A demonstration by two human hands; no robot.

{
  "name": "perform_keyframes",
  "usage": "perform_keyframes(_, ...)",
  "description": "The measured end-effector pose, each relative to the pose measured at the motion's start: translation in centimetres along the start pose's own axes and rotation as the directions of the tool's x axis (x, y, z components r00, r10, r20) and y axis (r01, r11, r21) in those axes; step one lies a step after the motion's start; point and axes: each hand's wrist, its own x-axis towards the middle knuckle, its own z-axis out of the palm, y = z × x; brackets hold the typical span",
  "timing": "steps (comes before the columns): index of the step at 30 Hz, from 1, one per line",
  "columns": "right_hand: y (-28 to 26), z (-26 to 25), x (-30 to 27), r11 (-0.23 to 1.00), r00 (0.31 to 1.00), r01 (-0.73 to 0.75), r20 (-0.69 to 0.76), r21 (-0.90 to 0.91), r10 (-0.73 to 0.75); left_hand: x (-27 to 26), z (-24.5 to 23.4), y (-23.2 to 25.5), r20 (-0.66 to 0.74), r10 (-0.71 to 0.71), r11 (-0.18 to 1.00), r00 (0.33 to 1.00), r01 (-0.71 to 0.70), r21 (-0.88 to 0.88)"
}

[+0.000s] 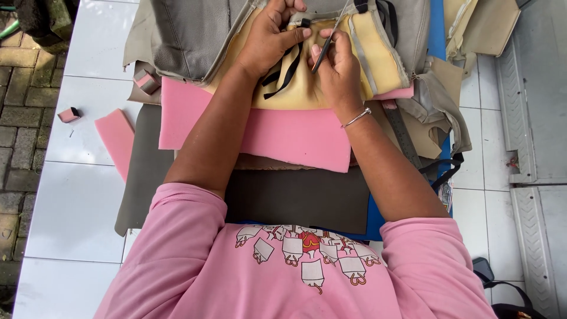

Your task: Trimming and cutting fabric and leather pieces using scissors to prepare them for assembly.

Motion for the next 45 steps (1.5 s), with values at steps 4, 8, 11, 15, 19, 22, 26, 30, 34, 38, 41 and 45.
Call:
perform_keyframes(4,-0.3,-0.5,0.8,0.999,0.995,-0.03,0.091,-0.022,0.032,0.0,0.1,1.2,0.007,0.01,0.999,1.0,-0.01,0.049)
perform_keyframes(8,-0.2,-0.3,0.4,0.997,0.992,-0.053,0.11,-0.053,0.058,-1.2,0.6,1.8,-0.051,-0.02,0.991,0.999,0.027,0.133)
perform_keyframes(11,-0.5,-0.8,0.6,0.999,0.99,-0.033,0.135,-0.009,0.033,-0.7,0.4,1.6,-0.096,0.018,0.96,0.995,0.009,0.279)
perform_keyframes(15,-0.9,-1.6,-0.7,0.998,0.967,0.054,0.249,-0.019,-0.047,-1.8,0.5,1.3,-0.187,0.005,0.942,0.982,0.058,0.33)
perform_keyframes(19,-2.9,-1.9,-0.7,0.987,0.935,-0.132,0.343,0.087,0.095,-1.8,0.4,0.9,-0.249,0.065,0.951,0.966,0.016,0.309)
perform_keyframes(22,-4.2,-2.0,-0.9,0.964,0.915,-0.183,0.392,0.191,0.096,-1.6,0.1,0.4,-0.318,0.022,0.988,0.948,0.028,0.151)
perform_keyframes(26,-5.7,-2.2,-1.3,0.932,0.876,-0.298,0.446,0.206,0.182,-1.6,-0.1,-0.1,-0.306,0.012,0.997,0.952,0.011,0.074)
perform_keyframes(30,-6.1,-2.9,-1.9,0.914,0.847,-0.353,0.482,0.2,0.222,-1.4,0.1,1.3,-0.207,-0.046,0.995,0.977,0.064,0.081)
perform_keyframes(34,-4.6,-3.4,-3.3,0.919,0.857,-0.334,0.473,0.207,0.205,-2.2,0.7,3.2,-0.199,-0.096,0.981,0.975,0.126,0.146)
perform_keyframes(38,-4.2,-3.4,-4.0,0.929,0.881,-0.267,0.456,0.255,0.128,-2.6,0.6,3.0,-0.117,-0.04,0.997,0.992,0.048,0.065)
perform_keyframes(41,-4.1,-3.7,-4.4,0.93,0.872,-0.27,0.473,0.25,0.126,-3.1,0.8,2.5,-0.093,0.027,0.993,0.995,-0.017,0.115)
perform_keyframes(45,-3.7,-3.6,-4.1,0.902,0.894,-0.334,0.394,0.274,0.212,-2.9,0.6,1.7,-0.115,0.107,0.98,0.988,-0.085,0.18)
